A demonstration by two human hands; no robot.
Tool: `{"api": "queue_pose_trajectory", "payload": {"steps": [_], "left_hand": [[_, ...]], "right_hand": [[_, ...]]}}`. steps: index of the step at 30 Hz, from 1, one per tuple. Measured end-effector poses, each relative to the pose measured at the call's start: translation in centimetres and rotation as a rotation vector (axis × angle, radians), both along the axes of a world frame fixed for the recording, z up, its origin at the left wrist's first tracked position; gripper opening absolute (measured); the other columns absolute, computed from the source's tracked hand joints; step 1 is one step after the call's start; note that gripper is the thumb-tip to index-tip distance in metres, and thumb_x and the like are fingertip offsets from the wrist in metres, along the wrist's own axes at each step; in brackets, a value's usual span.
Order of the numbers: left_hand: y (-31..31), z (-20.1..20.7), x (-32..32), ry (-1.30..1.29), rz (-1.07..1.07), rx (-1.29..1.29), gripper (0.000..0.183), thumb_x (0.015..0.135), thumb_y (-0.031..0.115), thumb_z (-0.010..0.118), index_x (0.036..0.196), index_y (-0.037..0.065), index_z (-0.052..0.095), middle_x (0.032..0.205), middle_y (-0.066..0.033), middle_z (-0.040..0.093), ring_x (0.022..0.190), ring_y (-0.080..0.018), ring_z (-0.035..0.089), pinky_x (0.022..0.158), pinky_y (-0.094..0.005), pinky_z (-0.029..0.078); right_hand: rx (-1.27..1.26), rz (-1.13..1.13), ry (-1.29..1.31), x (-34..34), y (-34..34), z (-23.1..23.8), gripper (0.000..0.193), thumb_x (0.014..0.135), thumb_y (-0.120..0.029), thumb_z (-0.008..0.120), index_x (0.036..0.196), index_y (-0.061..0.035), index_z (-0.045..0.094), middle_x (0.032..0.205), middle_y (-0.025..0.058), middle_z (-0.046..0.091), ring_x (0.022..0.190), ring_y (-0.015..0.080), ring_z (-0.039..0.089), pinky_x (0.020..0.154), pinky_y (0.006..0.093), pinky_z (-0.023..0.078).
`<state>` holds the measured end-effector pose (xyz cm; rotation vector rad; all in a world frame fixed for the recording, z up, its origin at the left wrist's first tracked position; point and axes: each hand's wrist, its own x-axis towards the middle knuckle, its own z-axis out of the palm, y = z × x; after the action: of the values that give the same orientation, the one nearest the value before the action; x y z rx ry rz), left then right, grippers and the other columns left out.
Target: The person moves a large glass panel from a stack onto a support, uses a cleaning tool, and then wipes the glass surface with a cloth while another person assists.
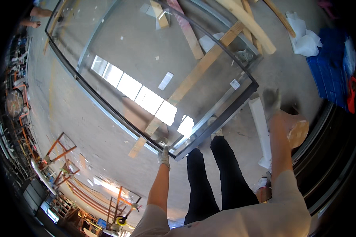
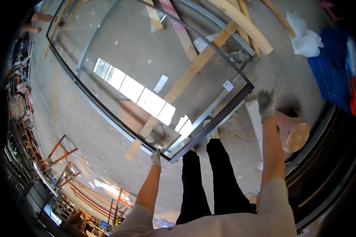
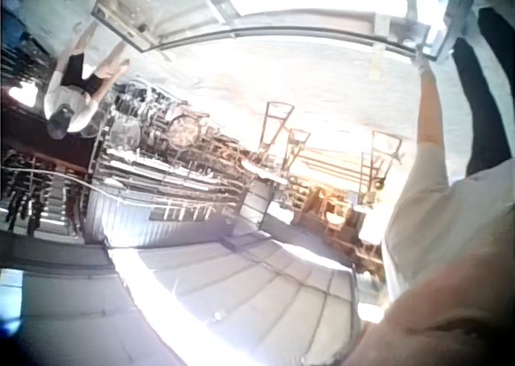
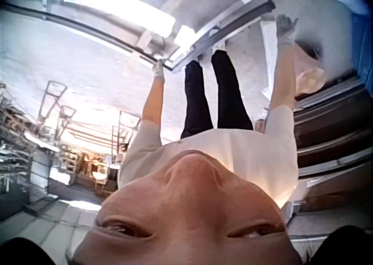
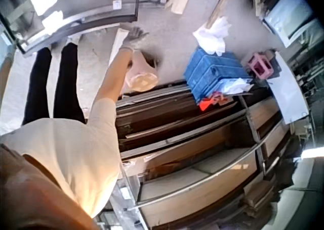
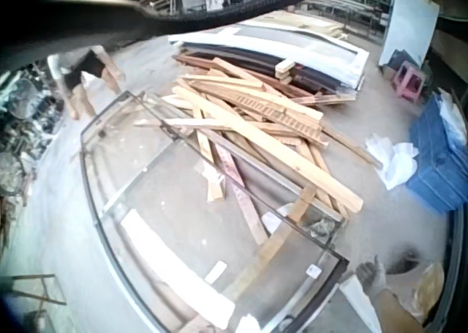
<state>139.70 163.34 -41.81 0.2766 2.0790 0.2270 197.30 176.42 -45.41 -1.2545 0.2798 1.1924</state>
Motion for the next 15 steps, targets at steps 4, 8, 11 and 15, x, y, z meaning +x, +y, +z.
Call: {"api": "queue_pose_trajectory", "payload": {"steps": [4, 8, 11, 15], "left_hand": [[-10.9, -7.4, -1.8, 0.222, 0.083, -0.419, 0.095, 0.06, 0.067, 0.066, 0.114, -0.01, 0.052, 0.114, -0.0202, 0.055, 0.103, -0.0268, 0.051, 0.092, -0.0321, 0.038], [-17.8, -12.9, -4.0, 0.054, 0.489, -0.184, 0.079, 0.061, 0.064, 0.069, 0.105, 0.0, 0.052, 0.097, -0.0132, 0.053, 0.086, -0.0242, 0.05, 0.079, -0.0355, 0.04], [-15.9, -13.4, -1.8, -0.181, 0.777, 0.176, 0.047, 0.066, 0.051, 0.074, 0.087, 0.014, 0.055, 0.066, -0.002, 0.052, 0.059, -0.0194, 0.052, 0.057, -0.0373, 0.045], [-14.4, -12.7, 0.1, -0.252, 0.726, 0.094, 0.04, 0.069, 0.049, 0.073, 0.077, 0.016, 0.052, 0.062, 0.0003, 0.051, 0.059, -0.0164, 0.052, 0.057, -0.0327, 0.046]], "right_hand": [[-0.435, 0.173, 0.02, -7.2, -4.9, -4.5, 0.046, 0.074, -0.048, 0.067, 0.106, -0.0162, 0.055, 0.092, -0.001, 0.058, 0.087, 0.0149, 0.053, 0.078, 0.0304, 0.043], [-0.242, 0.204, -0.019, -14.1, -1.6, -5.6, 0.056, 0.071, -0.045, 0.071, 0.114, -0.0184, 0.049, 0.102, 0.0011, 0.057, 0.098, 0.0202, 0.053, 0.089, 0.0346, 0.041], [-0.165, 0.181, -0.016, -15.1, -0.6, -4.1, 0.056, 0.075, -0.037, 0.069, 0.122, -0.019, 0.044, 0.11, 0.0029, 0.053, 0.104, 0.0219, 0.05, 0.09, 0.037, 0.041], [-0.174, 0.255, -0.059, -14.0, -0.7, -2.8, 0.053, 0.078, -0.026, 0.068, 0.123, -0.0177, 0.042, 0.109, 0.0025, 0.053, 0.102, 0.0214, 0.052, 0.087, 0.0367, 0.043]]}}
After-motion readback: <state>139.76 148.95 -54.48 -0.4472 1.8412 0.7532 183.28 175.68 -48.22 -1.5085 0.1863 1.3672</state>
